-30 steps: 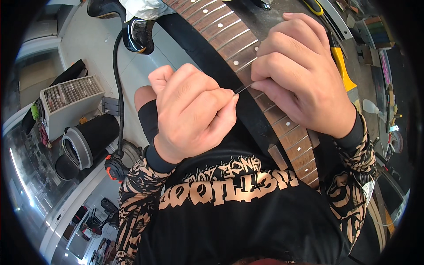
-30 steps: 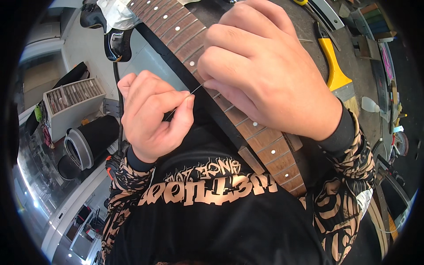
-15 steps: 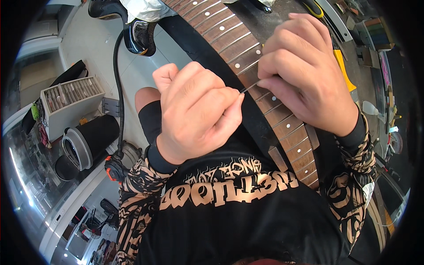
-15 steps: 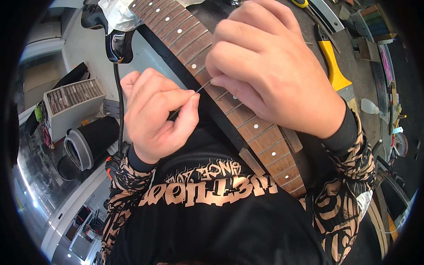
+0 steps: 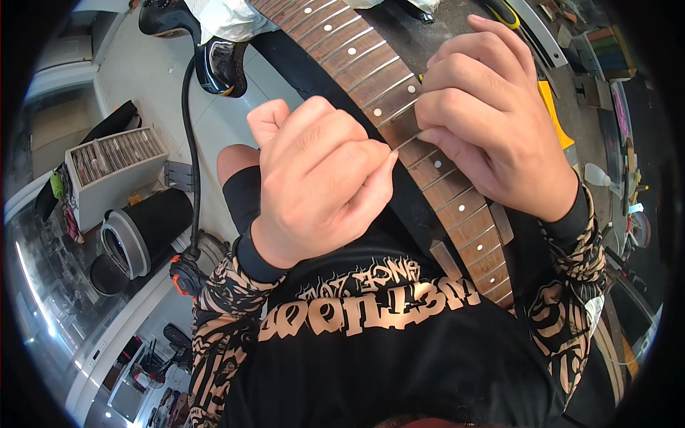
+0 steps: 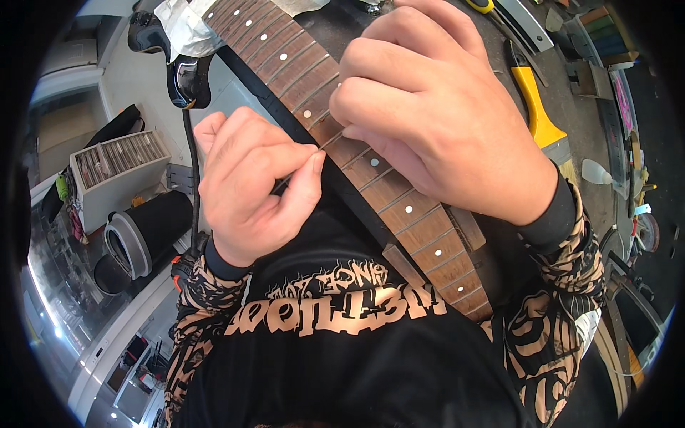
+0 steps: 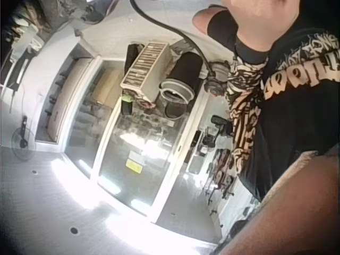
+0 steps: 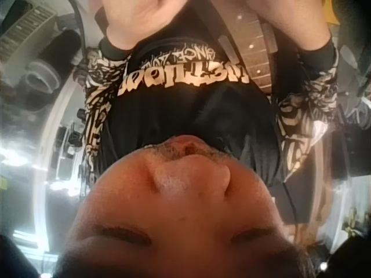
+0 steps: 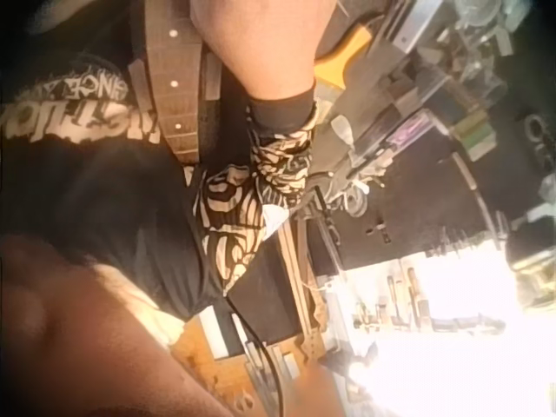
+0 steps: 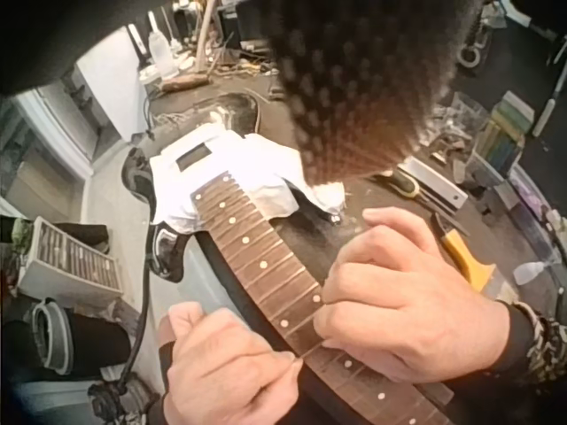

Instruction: The person uses a file to smooth the edges of the frets on a guitar neck, then uses a brush to sweep away shavings.

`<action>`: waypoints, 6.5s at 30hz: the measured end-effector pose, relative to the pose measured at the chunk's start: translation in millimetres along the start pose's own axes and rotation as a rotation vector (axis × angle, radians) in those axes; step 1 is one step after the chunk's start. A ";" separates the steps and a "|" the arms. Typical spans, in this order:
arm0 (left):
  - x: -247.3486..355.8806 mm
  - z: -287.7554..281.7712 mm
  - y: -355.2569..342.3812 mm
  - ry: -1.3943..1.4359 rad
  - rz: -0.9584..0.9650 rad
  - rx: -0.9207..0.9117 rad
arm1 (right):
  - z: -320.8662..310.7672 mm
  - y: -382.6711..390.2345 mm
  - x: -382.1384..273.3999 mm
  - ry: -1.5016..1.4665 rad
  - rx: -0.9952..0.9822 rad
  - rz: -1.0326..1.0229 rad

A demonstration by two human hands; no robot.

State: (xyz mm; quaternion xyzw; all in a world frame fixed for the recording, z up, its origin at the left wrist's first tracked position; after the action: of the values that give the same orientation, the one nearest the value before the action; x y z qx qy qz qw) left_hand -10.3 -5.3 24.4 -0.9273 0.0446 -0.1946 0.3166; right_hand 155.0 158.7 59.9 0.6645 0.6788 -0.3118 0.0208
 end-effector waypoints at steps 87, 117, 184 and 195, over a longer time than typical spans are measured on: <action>0.8 8.0 -28.0 -0.052 0.070 -0.058 | 1.9 30.2 25.6 -0.091 0.209 0.159; -4.1 9.2 -15.4 -0.023 0.011 0.021 | 4.3 29.2 18.1 -0.067 0.203 0.148; -11.5 3.0 -13.2 -0.036 0.058 0.027 | 8.3 8.1 10.5 -0.046 0.161 0.106; -11.3 3.0 -8.0 -0.020 0.042 0.029 | 9.8 6.9 9.4 -0.070 0.120 0.119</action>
State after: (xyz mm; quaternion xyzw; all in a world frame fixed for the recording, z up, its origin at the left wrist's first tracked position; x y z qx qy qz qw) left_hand -19.8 5.1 23.3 -0.9233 0.0583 -0.1793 0.3347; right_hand 156.5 162.1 45.1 0.6924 0.6172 -0.3730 0.0229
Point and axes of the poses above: each hand's wrist, its own y-axis away from the middle knuckle, its own z-axis out of the palm, x = y × z, the point moved 3 cm from there along -y, towards the middle knuckle, and after that the axes turned 12 degrees about -y, right-handed, at the moved point
